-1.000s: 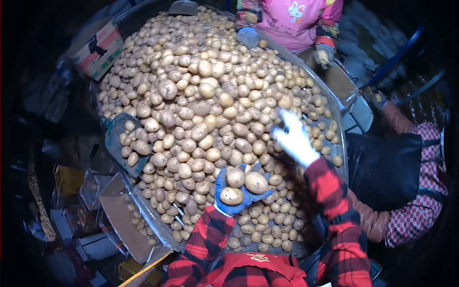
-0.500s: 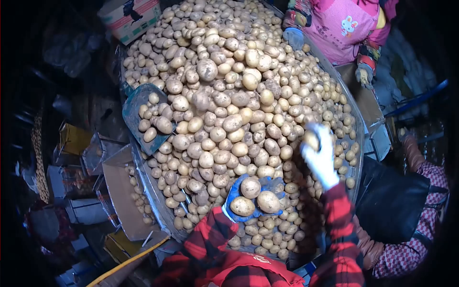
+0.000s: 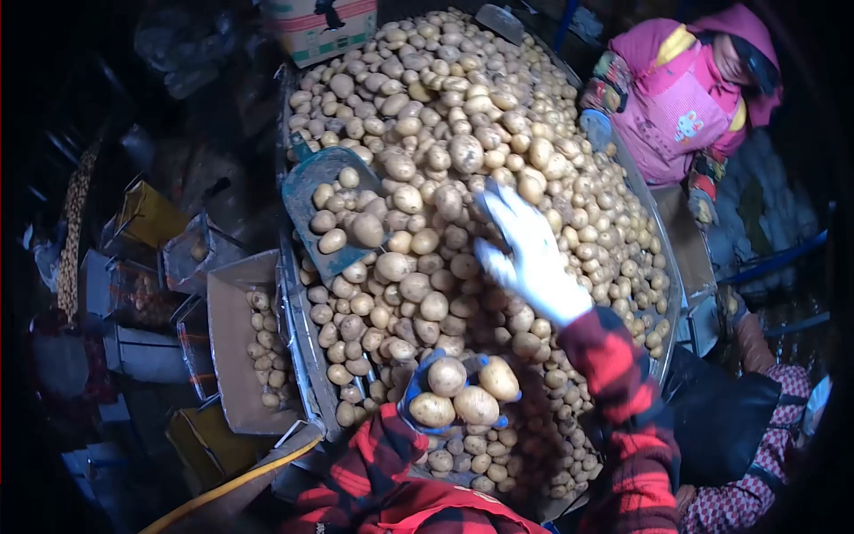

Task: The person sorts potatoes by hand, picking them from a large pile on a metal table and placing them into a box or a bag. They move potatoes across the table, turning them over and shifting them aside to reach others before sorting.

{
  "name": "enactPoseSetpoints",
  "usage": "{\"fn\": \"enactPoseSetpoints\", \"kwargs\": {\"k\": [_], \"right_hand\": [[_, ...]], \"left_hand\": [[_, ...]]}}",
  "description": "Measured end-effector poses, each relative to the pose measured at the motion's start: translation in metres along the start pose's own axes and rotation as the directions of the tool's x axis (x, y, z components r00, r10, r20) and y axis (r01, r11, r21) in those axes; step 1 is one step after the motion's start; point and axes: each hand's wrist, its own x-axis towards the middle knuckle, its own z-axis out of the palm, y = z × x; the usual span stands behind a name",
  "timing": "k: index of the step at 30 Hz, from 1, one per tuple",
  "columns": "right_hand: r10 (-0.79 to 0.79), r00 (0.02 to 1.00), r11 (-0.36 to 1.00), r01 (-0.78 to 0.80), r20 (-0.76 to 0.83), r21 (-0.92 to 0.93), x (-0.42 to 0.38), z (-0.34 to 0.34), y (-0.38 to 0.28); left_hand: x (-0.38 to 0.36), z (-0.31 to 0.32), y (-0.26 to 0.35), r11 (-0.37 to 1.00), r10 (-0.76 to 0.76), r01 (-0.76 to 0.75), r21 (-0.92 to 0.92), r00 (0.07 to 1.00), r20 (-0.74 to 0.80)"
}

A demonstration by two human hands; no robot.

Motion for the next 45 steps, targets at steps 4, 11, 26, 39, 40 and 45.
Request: {"fn": "enactPoseSetpoints", "kwargs": {"k": [4,11,26,39,40,45], "right_hand": [[-0.241,0.970,0.870,0.223,0.017,-0.441,0.110,0.081,0.081],[-0.196,0.979,0.868,0.201,0.058,-0.454,0.116,0.049,0.042],[0.532,0.712,0.334,-0.674,0.459,0.659,-0.150,0.020,-0.156],[0.616,0.546,0.260,-0.822,0.568,0.507,-0.245,0.018,-0.246],[0.592,0.576,0.334,-0.812,0.564,0.479,-0.246,0.019,-0.250],[0.180,0.858,0.722,-0.447,0.481,0.528,-0.198,0.045,-0.292]], "left_hand": [[-0.034,-0.003,-0.003,0.999,0.025,-0.026,0.040,1.000,0.010],[-0.096,-0.006,-0.025,0.976,0.126,-0.136,0.171,0.989,0.072],[-0.298,0.055,0.006,0.840,0.458,-0.473,0.265,0.881,0.119],[-0.571,-0.085,0.280,0.681,0.676,-0.732,0.022,0.618,-0.401],[-0.535,-0.097,0.278,0.806,0.523,-0.530,0.264,0.846,0.104],[-0.344,0.043,0.046,1.000,-0.014,0.016,0.008,0.981,-0.196]]}}
